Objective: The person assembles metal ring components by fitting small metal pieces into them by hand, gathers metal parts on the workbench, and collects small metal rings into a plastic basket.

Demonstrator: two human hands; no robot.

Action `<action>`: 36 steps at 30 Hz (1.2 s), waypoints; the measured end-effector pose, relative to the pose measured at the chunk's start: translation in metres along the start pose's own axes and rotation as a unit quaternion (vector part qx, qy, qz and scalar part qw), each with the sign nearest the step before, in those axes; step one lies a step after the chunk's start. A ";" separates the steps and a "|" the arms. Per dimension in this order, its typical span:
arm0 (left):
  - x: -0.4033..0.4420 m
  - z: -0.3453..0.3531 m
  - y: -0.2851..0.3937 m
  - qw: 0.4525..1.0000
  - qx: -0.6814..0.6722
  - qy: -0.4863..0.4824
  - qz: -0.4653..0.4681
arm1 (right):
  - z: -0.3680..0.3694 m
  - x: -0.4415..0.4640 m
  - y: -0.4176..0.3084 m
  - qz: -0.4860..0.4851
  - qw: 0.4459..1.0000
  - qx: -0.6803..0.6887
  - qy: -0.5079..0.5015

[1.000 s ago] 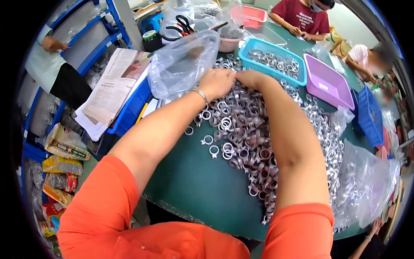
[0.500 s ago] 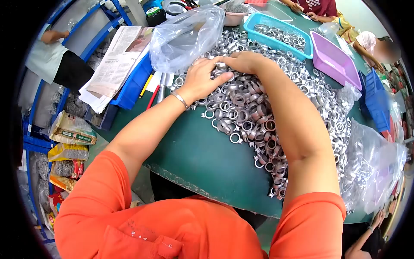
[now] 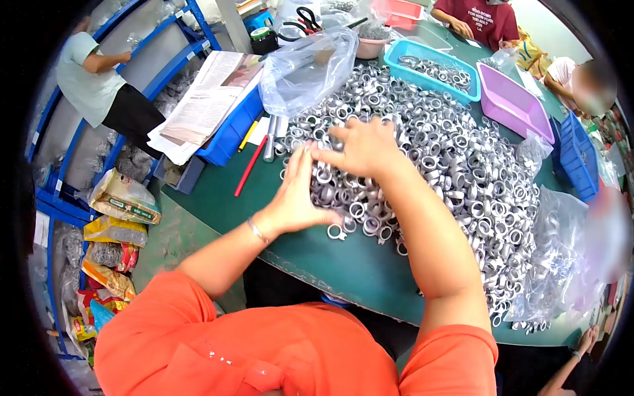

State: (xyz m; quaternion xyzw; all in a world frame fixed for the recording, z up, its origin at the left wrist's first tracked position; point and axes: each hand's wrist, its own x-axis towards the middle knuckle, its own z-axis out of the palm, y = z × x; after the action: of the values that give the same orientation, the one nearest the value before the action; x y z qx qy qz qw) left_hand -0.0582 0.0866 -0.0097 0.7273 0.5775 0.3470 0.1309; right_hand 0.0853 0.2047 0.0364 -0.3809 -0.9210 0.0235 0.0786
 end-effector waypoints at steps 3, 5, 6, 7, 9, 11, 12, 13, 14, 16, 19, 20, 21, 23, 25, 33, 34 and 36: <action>-0.029 0.000 0.012 0.999 0.038 -0.026 -0.009 | 0.005 -0.024 -0.010 -0.045 0.995 0.072 0.058; -0.044 0.005 0.012 0.998 0.059 -0.023 0.000 | 0.009 -0.038 -0.020 -0.059 0.991 0.076 0.098; -0.049 0.006 0.016 0.998 0.062 -0.025 -0.008 | 0.010 -0.043 -0.024 -0.068 0.988 0.072 0.118; -0.053 0.007 0.018 0.997 0.069 -0.032 -0.014 | 0.015 -0.048 -0.026 -0.086 0.979 0.081 0.165; -0.061 0.015 0.015 0.996 0.087 -0.020 -0.007 | 0.013 -0.058 -0.031 -0.075 0.980 0.083 0.162; -0.067 0.019 0.018 0.996 0.093 -0.007 -0.006 | 0.009 -0.066 -0.036 -0.077 0.981 0.071 0.163; -0.068 0.020 0.019 0.995 0.097 -0.001 -0.007 | 0.009 -0.069 -0.037 -0.085 0.980 0.060 0.172; -0.071 0.021 0.020 0.996 0.094 0.000 -0.011 | 0.008 -0.072 -0.039 -0.093 0.979 0.055 0.173; -0.073 0.023 0.021 0.996 0.088 0.000 -0.014 | 0.008 -0.076 -0.040 -0.099 0.978 0.050 0.174; -0.077 0.025 0.025 0.995 0.092 -0.003 -0.022 | 0.009 -0.085 -0.038 -0.106 0.978 0.066 0.168; -0.083 0.027 0.029 0.997 0.072 0.000 -0.019 | 0.001 -0.110 -0.042 -0.125 0.978 0.050 0.160; -0.085 0.026 0.030 0.998 0.065 -0.008 -0.021 | -0.001 -0.119 -0.044 -0.137 0.980 0.025 0.143; -0.086 0.026 0.030 0.997 0.069 -0.024 -0.022 | -0.002 -0.128 -0.047 -0.146 0.981 0.019 0.128; -0.087 0.026 0.032 0.996 0.086 -0.035 -0.015 | 0.012 -0.146 -0.052 -0.152 0.982 0.020 0.110; -0.088 0.028 0.033 0.996 0.088 -0.027 -0.013 | 0.015 -0.163 -0.059 -0.140 0.984 -0.030 0.104; -0.089 0.027 0.033 0.995 0.101 -0.012 0.005 | 0.034 -0.175 -0.065 -0.074 0.989 -0.019 0.129; -0.089 0.028 0.033 0.995 0.097 -0.009 0.002 | 0.035 -0.173 -0.068 -0.065 0.988 -0.008 0.138; -0.089 0.027 0.034 0.995 0.098 -0.017 -0.006 | 0.034 -0.171 -0.072 -0.054 0.987 -0.003 0.153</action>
State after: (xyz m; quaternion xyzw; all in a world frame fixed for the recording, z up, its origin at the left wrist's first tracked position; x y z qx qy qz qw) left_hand -0.0235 -0.0006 -0.0403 0.7388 0.6108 0.2758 0.0714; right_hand 0.1487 0.0339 -0.0117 -0.3303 -0.9173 -0.0416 0.2182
